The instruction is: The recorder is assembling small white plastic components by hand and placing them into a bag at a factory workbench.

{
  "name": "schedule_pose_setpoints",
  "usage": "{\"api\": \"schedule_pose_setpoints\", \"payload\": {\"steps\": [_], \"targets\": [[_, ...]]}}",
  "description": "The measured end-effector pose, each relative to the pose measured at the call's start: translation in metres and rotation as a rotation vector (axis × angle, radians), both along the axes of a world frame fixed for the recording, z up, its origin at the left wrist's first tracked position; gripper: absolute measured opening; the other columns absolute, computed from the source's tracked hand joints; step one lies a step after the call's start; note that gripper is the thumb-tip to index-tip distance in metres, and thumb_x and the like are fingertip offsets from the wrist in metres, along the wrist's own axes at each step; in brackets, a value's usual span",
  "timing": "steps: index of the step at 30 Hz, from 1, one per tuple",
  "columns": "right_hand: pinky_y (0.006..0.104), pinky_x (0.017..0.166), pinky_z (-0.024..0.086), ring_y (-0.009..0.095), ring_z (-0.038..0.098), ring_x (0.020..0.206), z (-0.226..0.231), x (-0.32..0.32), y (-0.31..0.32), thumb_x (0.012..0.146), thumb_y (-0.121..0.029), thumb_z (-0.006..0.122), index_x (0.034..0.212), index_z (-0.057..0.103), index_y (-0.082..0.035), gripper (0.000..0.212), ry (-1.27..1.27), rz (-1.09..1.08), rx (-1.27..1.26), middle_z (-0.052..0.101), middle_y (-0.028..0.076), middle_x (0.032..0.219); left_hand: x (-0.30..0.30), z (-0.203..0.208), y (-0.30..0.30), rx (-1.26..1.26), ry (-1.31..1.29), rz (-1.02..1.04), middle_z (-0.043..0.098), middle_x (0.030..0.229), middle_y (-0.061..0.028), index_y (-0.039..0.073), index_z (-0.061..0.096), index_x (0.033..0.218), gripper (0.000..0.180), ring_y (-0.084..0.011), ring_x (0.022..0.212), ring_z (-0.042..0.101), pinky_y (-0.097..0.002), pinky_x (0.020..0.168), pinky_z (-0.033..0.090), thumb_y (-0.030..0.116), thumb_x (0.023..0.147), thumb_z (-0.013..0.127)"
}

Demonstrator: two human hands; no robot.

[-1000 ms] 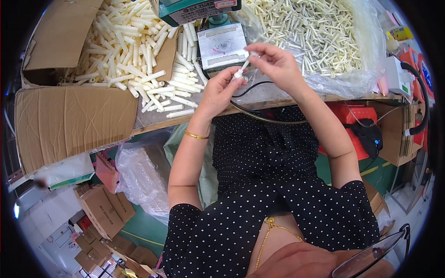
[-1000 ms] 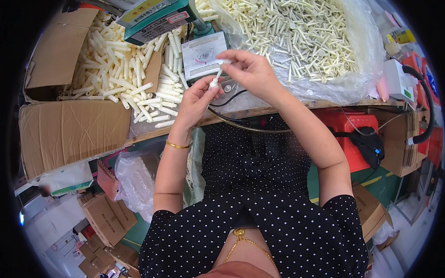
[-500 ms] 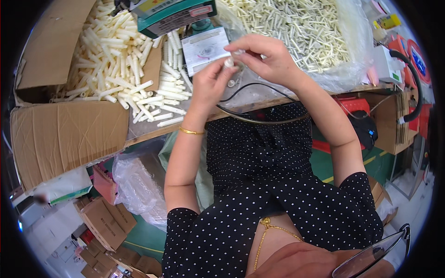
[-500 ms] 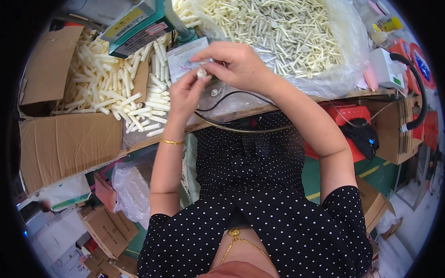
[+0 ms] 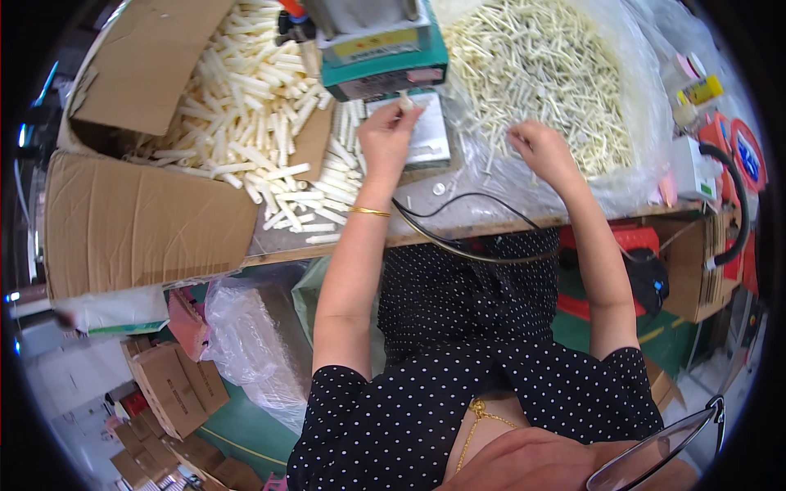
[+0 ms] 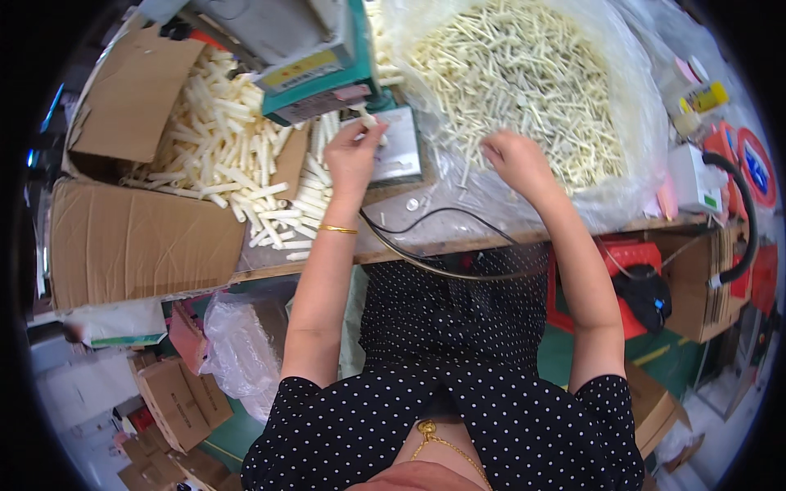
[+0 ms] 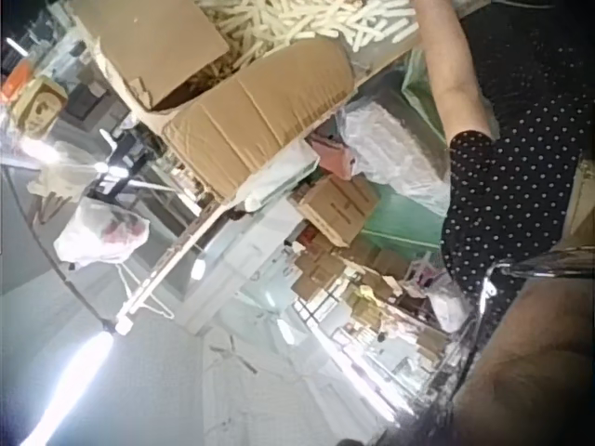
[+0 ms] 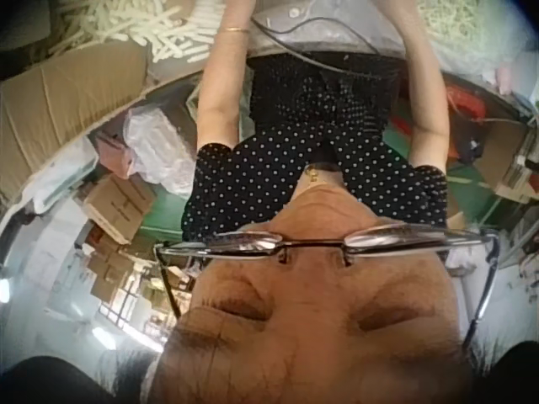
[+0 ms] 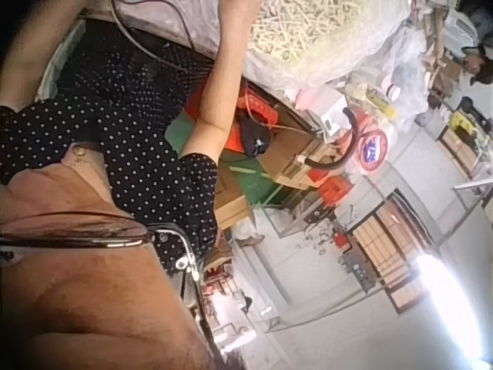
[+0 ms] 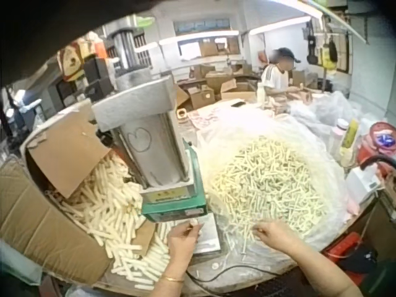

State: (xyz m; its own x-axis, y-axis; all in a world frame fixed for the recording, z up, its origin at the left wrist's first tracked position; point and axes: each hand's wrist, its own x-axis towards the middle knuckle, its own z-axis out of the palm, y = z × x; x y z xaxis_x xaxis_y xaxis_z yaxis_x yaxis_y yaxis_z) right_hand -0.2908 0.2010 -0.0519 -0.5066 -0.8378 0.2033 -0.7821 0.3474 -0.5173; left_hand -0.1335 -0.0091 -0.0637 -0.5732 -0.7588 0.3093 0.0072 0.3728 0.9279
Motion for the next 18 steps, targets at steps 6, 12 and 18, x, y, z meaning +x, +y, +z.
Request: {"api": "schedule_pose_setpoints", "payload": {"steps": [6, 12, 18], "targets": [[0.0396, 0.075, 0.046, 0.031, 0.055, 0.09, -0.011, 0.008, 0.004, 0.072, -0.007, 0.061, 0.095, 0.061, -0.007, 0.023, 0.047, 0.066, 0.177, 0.058, 0.011, 0.089, 0.01, -0.004, -0.012, -0.048, -0.091, 0.033, 0.064, 0.076, -0.0052, -0.003, 0.067, 0.088, 0.02, -0.0087, 0.061, 0.057, -0.0207, 0.056, 0.045, 0.01, 0.075, 0.071], [0.0372, 0.072, 0.047, 0.029, 0.058, 0.08, -0.02, -0.001, 0.006, 0.075, -0.004, 0.059, 0.097, 0.061, -0.006, 0.023, 0.066, 0.003, 0.093, 0.06, 0.012, 0.085, 0.005, 0.006, 0.001, -0.17, 0.04, 0.101, 0.061, 0.075, -0.0099, -0.002, 0.06, 0.09, 0.019, -0.015, 0.071, 0.058, -0.0287, 0.066, 0.046, 0.014, 0.08, 0.064], [0.0226, 0.06, 0.044, 0.01, 0.053, 0.063, -0.01, -0.027, 0.041, 0.082, -0.004, 0.058, 0.107, 0.059, -0.003, 0.026, -0.117, -0.13, -0.234, 0.06, 0.005, 0.077, 0.125, 0.059, -0.067, -0.477, -0.737, 0.125, 0.057, 0.089, -0.014, 0.005, 0.064, 0.095, 0.025, -0.0295, 0.082, 0.058, -0.0388, 0.074, 0.047, 0.007, 0.07, 0.061]]}}
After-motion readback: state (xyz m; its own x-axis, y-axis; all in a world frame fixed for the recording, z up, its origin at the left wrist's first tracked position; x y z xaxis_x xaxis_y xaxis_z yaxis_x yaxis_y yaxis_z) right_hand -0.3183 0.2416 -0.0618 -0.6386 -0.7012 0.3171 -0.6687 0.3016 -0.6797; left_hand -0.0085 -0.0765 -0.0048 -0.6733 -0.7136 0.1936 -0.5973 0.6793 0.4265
